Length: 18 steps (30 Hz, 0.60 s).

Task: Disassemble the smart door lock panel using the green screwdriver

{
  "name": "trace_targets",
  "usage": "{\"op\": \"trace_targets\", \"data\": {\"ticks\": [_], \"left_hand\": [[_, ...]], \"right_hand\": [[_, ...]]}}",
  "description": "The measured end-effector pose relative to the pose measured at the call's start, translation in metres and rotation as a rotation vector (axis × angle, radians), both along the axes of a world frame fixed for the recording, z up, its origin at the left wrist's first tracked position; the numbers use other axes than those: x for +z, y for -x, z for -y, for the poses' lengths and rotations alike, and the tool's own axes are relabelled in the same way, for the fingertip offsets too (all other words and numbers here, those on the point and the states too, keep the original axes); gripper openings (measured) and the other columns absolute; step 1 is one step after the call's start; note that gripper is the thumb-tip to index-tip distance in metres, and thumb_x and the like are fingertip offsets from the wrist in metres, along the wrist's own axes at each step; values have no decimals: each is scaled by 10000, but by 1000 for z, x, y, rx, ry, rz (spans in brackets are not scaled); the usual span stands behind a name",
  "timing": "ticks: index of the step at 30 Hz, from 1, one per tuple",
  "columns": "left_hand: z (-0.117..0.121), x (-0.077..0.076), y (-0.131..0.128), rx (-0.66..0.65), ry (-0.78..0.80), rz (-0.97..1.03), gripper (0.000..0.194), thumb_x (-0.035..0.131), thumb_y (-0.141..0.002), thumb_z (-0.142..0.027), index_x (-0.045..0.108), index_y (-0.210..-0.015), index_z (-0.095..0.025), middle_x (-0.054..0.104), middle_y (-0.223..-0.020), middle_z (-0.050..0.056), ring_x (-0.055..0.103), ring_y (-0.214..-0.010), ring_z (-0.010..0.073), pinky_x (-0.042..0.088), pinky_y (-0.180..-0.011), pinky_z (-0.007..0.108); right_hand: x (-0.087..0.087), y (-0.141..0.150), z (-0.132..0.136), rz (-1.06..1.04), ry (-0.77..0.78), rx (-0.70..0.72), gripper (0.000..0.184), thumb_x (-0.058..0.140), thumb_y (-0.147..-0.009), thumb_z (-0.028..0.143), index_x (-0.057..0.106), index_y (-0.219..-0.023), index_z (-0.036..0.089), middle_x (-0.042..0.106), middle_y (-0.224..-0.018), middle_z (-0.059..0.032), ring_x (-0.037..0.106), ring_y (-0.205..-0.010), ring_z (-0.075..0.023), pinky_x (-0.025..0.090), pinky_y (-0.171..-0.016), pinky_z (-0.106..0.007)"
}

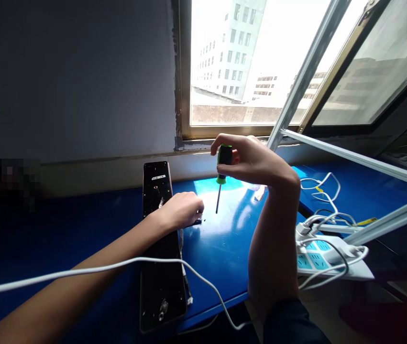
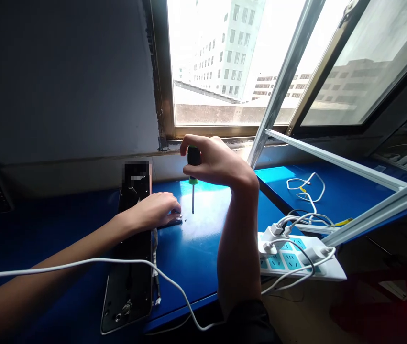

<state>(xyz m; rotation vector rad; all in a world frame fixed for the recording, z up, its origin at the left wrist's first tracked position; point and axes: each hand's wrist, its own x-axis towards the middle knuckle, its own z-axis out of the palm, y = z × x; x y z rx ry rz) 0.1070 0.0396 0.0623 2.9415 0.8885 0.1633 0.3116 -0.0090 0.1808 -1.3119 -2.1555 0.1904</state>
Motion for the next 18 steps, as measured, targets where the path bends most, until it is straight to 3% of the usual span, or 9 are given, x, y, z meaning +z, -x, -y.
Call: {"op": "trace_targets", "data": {"ticks": [5,10,18], "left_hand": [[-8,-13,-27,-73,-17,-94,179,682,-850,-113,810,-773,-213,773,-846,93,719,-816,268,484,-651,320],[-10,-23,-36,-112,-26,-151,173,672,-866,-122,822,-843,-204,783,-918,101,719,-876,277,501,-696,339],[-4,-14,-26,-88,-25,-206,206,619,-925,-173,816,-984,-189,745,-1053,111,668,-971,276,492,-738,348]], "right_hand": [[0,-8,1,-1,51,-11,247,686,-755,203,674,-1002,202,626,-661,39,568,-568,-113,427,-527,-259],[0,-11,1,-33,68,13,246,694,-758,179,670,-1002,200,642,-670,34,590,-591,-117,445,-540,-256],[2,-13,4,-51,77,31,252,688,-761,160,671,-1012,186,564,-646,54,504,-553,-81,385,-517,-234]]}}
